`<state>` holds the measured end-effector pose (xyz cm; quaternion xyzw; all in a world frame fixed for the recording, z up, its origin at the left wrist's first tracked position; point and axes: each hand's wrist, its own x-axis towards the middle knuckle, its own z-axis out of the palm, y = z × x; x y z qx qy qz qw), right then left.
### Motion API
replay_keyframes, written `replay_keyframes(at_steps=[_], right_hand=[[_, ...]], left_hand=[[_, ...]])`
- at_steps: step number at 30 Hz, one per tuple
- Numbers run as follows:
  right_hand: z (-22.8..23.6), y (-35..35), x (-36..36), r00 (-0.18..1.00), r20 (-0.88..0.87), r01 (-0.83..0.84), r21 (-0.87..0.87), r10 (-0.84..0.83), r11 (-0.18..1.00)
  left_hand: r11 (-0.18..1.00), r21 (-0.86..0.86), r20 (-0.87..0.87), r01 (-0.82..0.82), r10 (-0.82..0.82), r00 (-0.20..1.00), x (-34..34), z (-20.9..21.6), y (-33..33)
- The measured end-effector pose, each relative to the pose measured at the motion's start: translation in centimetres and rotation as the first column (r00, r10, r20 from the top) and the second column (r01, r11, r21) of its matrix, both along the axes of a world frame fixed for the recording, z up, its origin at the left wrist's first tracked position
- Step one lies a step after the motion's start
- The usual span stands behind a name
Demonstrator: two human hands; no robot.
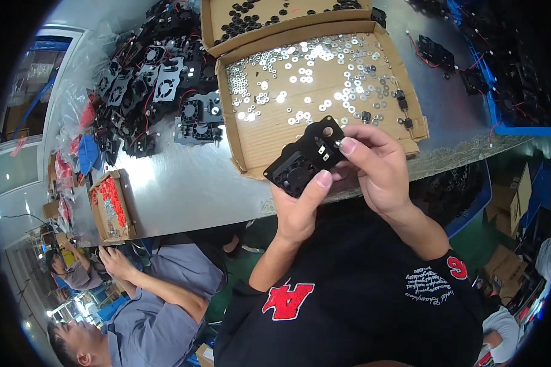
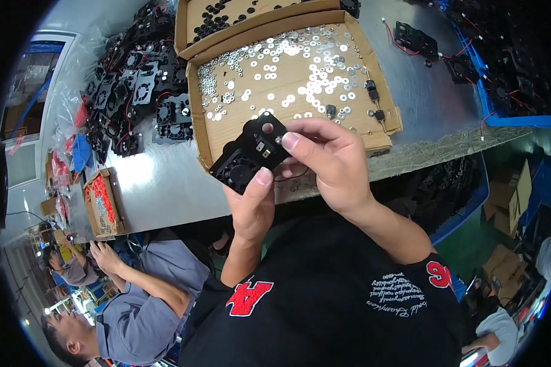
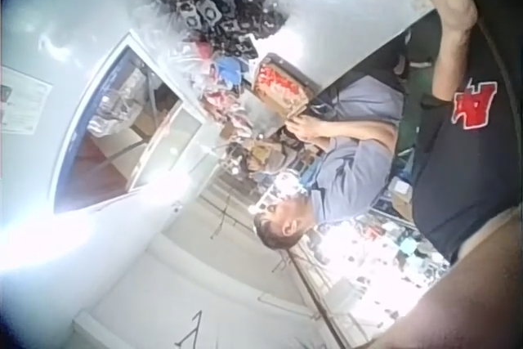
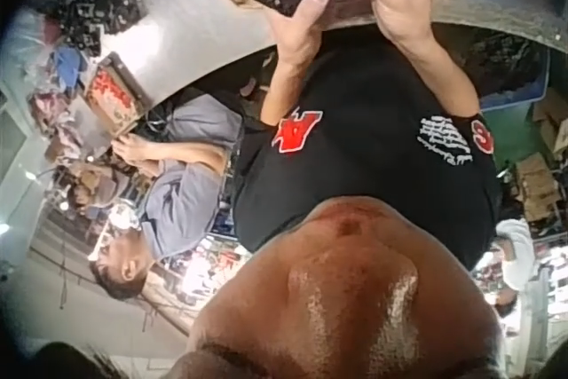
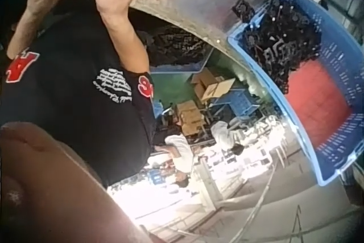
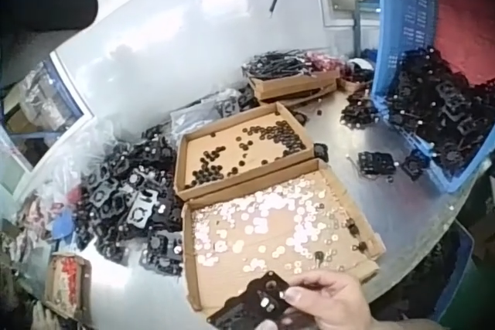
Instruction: Assembling small electronic cooling fans by attaching components and washers at a factory workbench.
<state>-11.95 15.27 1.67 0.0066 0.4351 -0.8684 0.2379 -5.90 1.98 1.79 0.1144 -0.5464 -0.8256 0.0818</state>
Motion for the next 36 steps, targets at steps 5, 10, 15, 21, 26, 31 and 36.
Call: replay_keyframes(at_steps=[5,10,15,21,26,31,36], right_hand=[[-0.8,-0.5,0.1,0.994,0.039,0.103,-0.060,-0.101,0.993],[-0.3,-1.6,1.4,0.998,0.054,0.039,-0.066,-0.036,0.997],[-1.1,-1.2,1.2,0.999,-0.017,0.039,-0.056,-0.040,0.998],[-0.7,-1.0,1.4,0.991,-0.124,0.053,-0.010,-0.054,0.999],[-1.9,-1.2,1.0,0.937,-0.337,0.150,0.159,-0.089,0.976],[-0.4,-1.0,0.3,0.696,-0.718,0.385,0.400,0.024,0.832],[-0.3,-0.5,-0.5,0.484,-0.862,0.555,0.435,0.150,0.709]], left_hand=[[0.968,0.231,-0.202,0.095,-0.048,0.978,0.6,-0.9,-0.9],[0.994,-0.058,-0.092,-0.094,0.088,0.992,-0.8,-1.4,-0.2],[0.982,-0.184,0.017,-0.048,0.052,0.998,-0.9,1.3,0.2],[0.998,0.019,-0.022,0.052,-0.052,0.998,-0.1,1.3,-1.4],[0.995,-0.066,0.178,0.081,-0.068,0.982,-0.5,1.7,-2.0],[0.999,0.046,0.142,0.009,-0.015,0.990,-0.8,1.4,-2.5],[0.999,-0.032,0.151,-0.005,0.010,0.989,-0.8,1.2,-2.3]])
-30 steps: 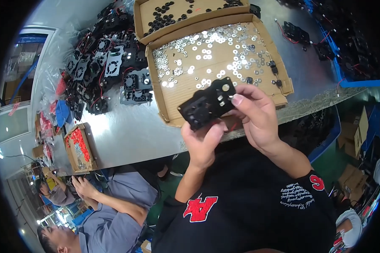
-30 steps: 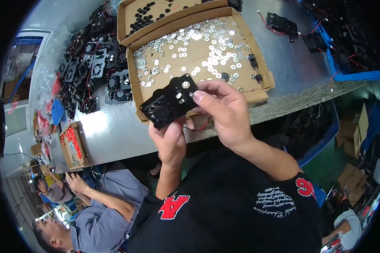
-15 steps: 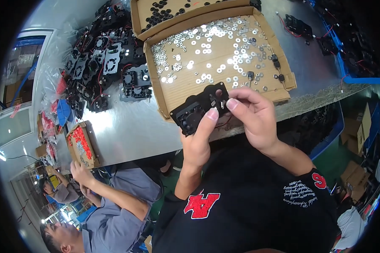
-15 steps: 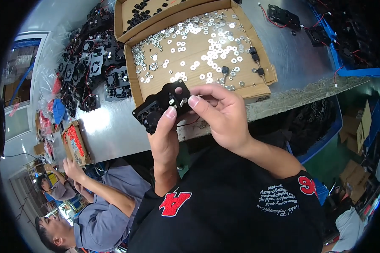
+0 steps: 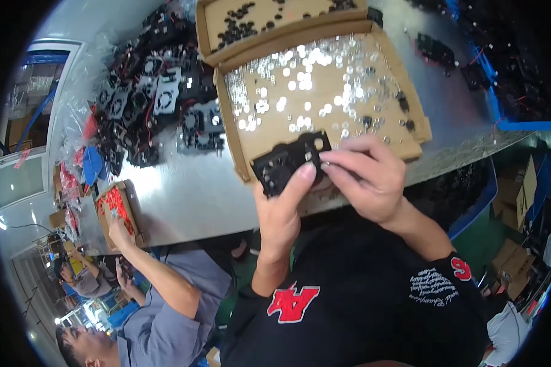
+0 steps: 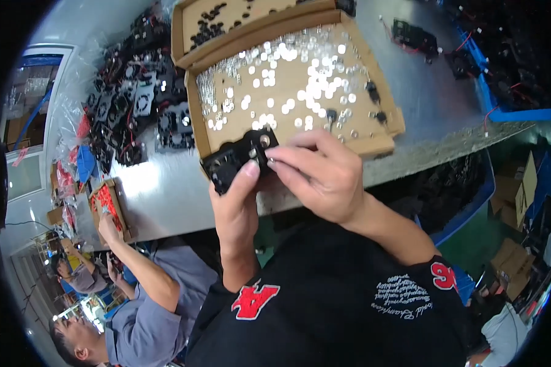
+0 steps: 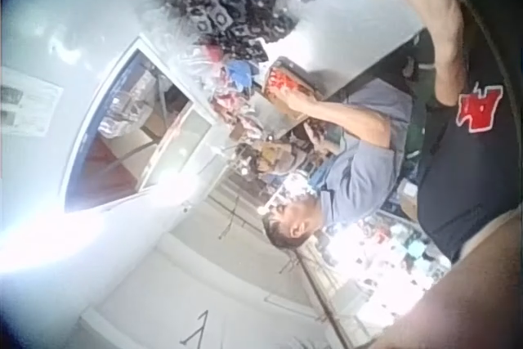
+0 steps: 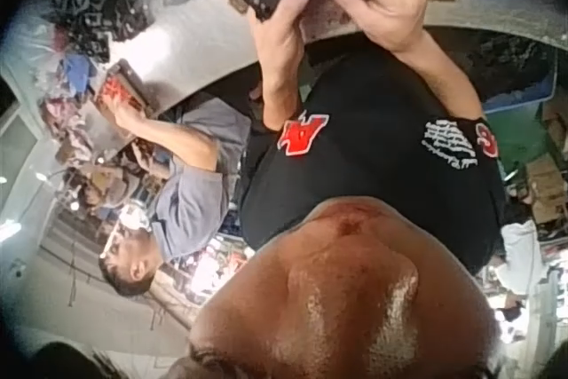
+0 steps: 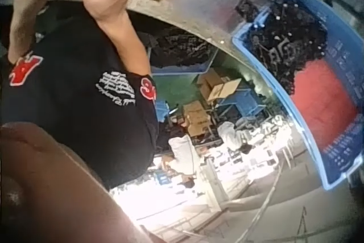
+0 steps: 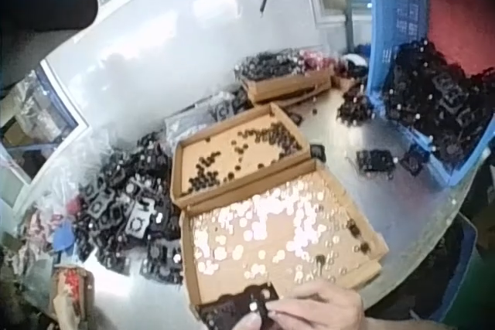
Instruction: Assembling small electronic cooling fans by attaching components and washers at a factory workbench.
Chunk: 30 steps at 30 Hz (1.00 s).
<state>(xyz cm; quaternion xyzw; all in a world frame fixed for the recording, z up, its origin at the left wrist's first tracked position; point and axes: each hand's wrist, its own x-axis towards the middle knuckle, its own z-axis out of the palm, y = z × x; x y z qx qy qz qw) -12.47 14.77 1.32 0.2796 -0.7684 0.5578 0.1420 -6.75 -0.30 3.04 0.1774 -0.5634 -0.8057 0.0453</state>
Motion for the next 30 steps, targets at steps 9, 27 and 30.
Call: replay_keyframes(at_steps=[9,27,30], right_hand=[[1.5,-0.9,-2.9,0.971,-0.121,-0.199,0.075,0.207,0.977],[2.2,-7.1,-28.1,0.963,-0.252,0.018,0.406,0.093,0.914],[5.5,-6.9,-18.5,0.915,0.116,-0.403,0.249,0.386,0.881]], left_hand=[[0.995,0.047,-0.047,-0.088,0.090,0.995,0.1,-0.1,-1.5],[0.843,0.525,-0.019,-0.118,0.150,0.988,0.6,-0.6,-5.2],[0.751,0.656,-0.060,-0.081,0.160,0.985,0.7,-1.1,-6.0]])
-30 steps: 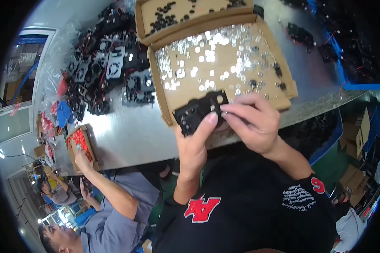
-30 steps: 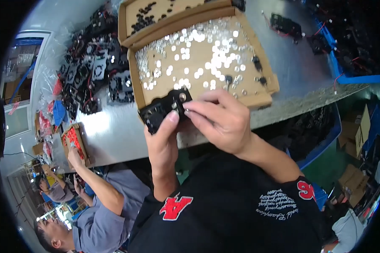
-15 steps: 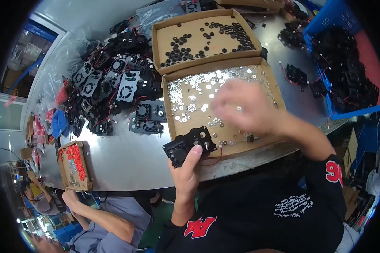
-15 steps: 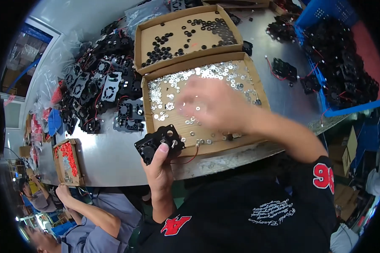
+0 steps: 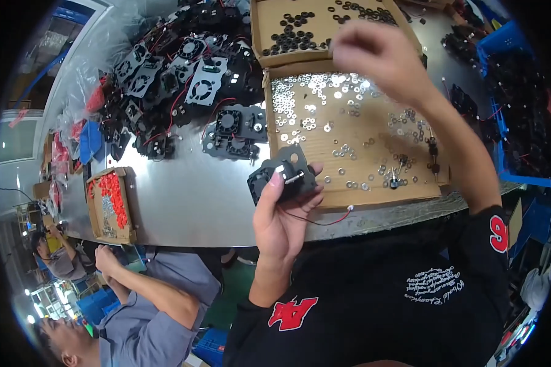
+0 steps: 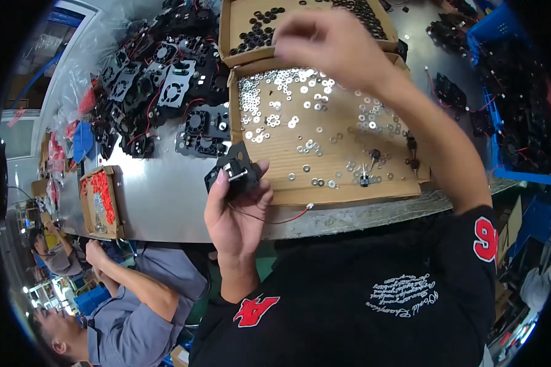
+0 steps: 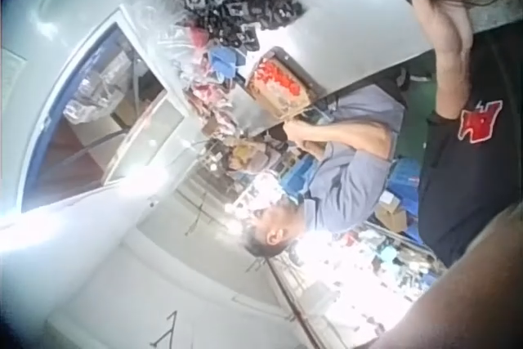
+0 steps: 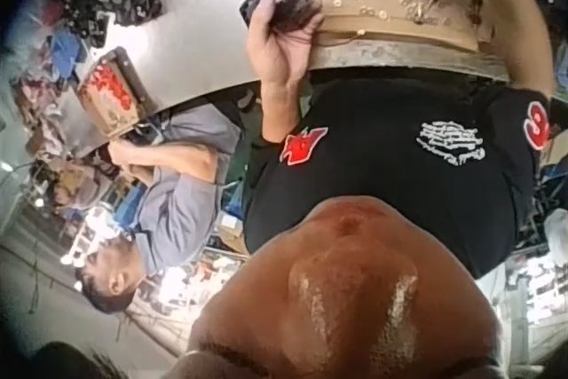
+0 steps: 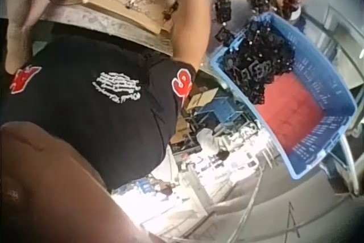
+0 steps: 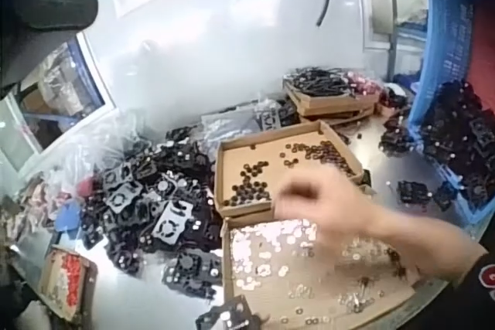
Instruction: Assembling small electronic cooling fans by attaching components and washers at a factory workbench.
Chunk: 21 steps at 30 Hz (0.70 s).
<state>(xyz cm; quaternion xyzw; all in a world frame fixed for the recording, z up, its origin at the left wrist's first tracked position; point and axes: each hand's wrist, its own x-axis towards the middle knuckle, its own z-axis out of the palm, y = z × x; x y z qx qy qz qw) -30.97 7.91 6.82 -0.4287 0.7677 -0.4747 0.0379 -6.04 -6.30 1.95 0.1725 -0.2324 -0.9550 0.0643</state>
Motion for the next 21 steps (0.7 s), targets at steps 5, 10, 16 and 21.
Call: replay_keyframes(at_steps=[5,10,16,21], right_hand=[[-1.1,1.6,10.7,0.981,-0.024,-0.192,-0.125,0.190,0.973],[-2.0,3.1,12.3,0.997,0.015,-0.078,-0.170,0.081,0.982],[-1.6,4.1,12.8,0.996,-0.001,-0.088,-0.215,0.090,0.973],[-0.5,4.9,12.8,0.983,-0.165,0.059,-0.133,-0.081,0.989]], left_hand=[[0.997,0.075,-0.039,0.035,-0.032,0.999,-0.8,0.3,0.9],[0.994,0.006,-0.056,0.109,-0.109,0.992,-1.2,0.4,1.9],[0.979,-0.189,0.068,0.080,-0.069,0.995,-1.4,2.6,4.1],[0.972,-0.231,0.072,-0.041,0.059,0.996,-2.0,2.3,4.1]])
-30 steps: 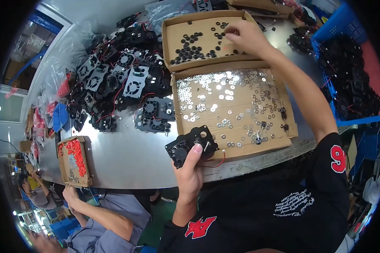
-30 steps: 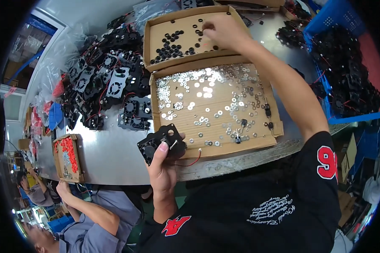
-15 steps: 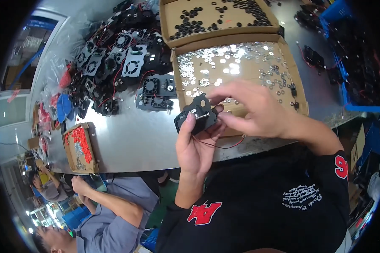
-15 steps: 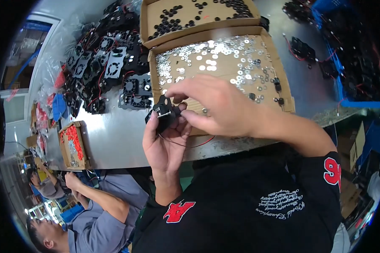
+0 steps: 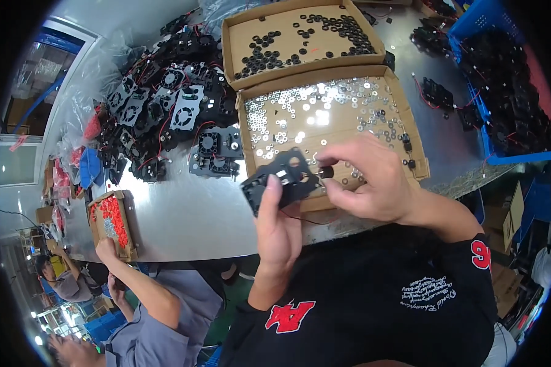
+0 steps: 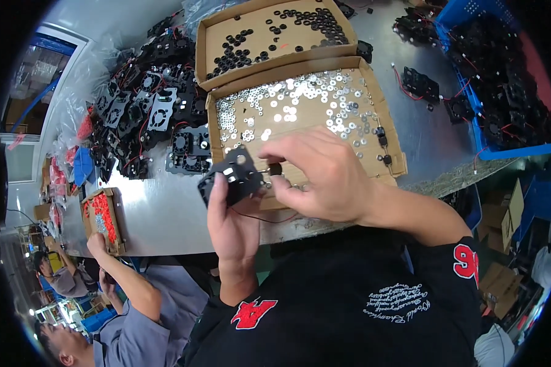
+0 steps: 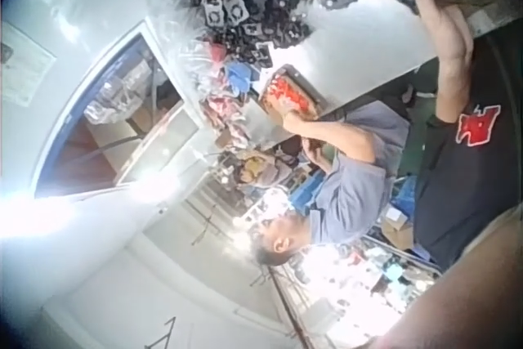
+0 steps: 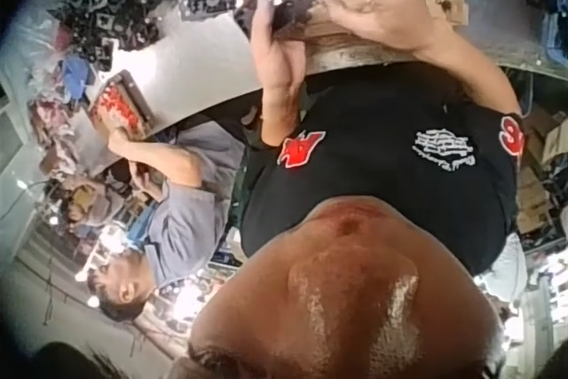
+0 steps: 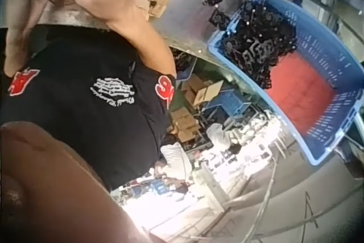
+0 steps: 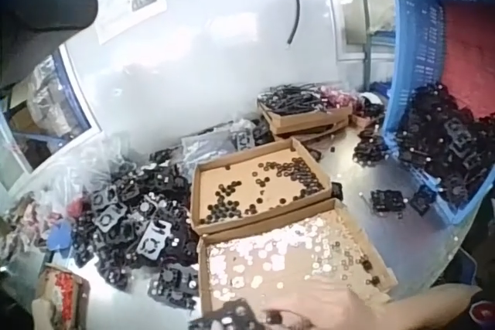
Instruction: Assembling small electronic cooling fans by attaching components and washers at a factory workbench.
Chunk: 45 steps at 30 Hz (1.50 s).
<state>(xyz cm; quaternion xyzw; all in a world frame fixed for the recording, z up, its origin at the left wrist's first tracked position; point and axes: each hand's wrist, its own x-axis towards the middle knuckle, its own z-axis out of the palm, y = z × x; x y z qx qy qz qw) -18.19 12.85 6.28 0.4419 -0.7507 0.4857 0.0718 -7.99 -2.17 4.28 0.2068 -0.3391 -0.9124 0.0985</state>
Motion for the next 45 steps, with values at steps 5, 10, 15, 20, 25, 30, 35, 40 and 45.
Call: replay_keyframes(at_steps=[5,10,15,20,25,30,35,40,45], right_hand=[[-1.4,0.7,-6.0,0.994,0.009,0.111,0.112,-0.113,0.987],[-1.5,-1.6,-18.2,0.950,0.207,0.170,0.278,-0.232,0.945],[-3.5,-4.6,-28.2,0.959,-0.262,0.234,0.527,-0.106,0.817],[-2.7,-6.6,-30.5,0.991,-0.124,0.048,0.633,0.041,0.772],[-0.6,-7.1,-30.4,0.999,0.002,0.020,0.801,-0.036,0.598],[2.1,-4.7,-21.4,0.992,0.118,-0.020,0.463,-0.039,0.886],[0.4,-1.4,-4.4,0.942,-0.311,-0.044,0.260,0.127,0.965],[-1.1,0.5,1.5,0.966,-0.256,0.060,0.133,-0.024,0.989],[-2.0,1.7,2.4,0.981,-0.178,0.095,0.081,-0.079,0.992]], left_hand=[[0.967,-0.184,-0.149,-0.174,0.147,0.978,0.4,-1.1,-1.5],[0.864,-0.500,0.016,-0.057,0.075,0.997,-0.1,-2.4,-0.6],[0.874,-0.481,0.095,0.066,-0.023,0.995,0.2,-1.4,-0.6],[0.896,-0.440,0.107,0.056,-0.010,0.994,0.6,-1.0,-0.9],[0.894,-0.439,0.070,0.088,-0.063,0.995,0.4,-1.2,-1.2],[0.949,-0.314,0.050,0.038,-0.023,0.998,0.6,-3.5,-1.0],[0.941,-0.323,0.066,0.102,-0.085,0.994,0.5,-1.7,-0.3],[0.913,-0.367,0.067,0.176,-0.163,0.984,0.4,-2.1,0.6],[0.890,-0.437,0.043,0.126,-0.119,0.992,0.7,-2.3,2.0]])
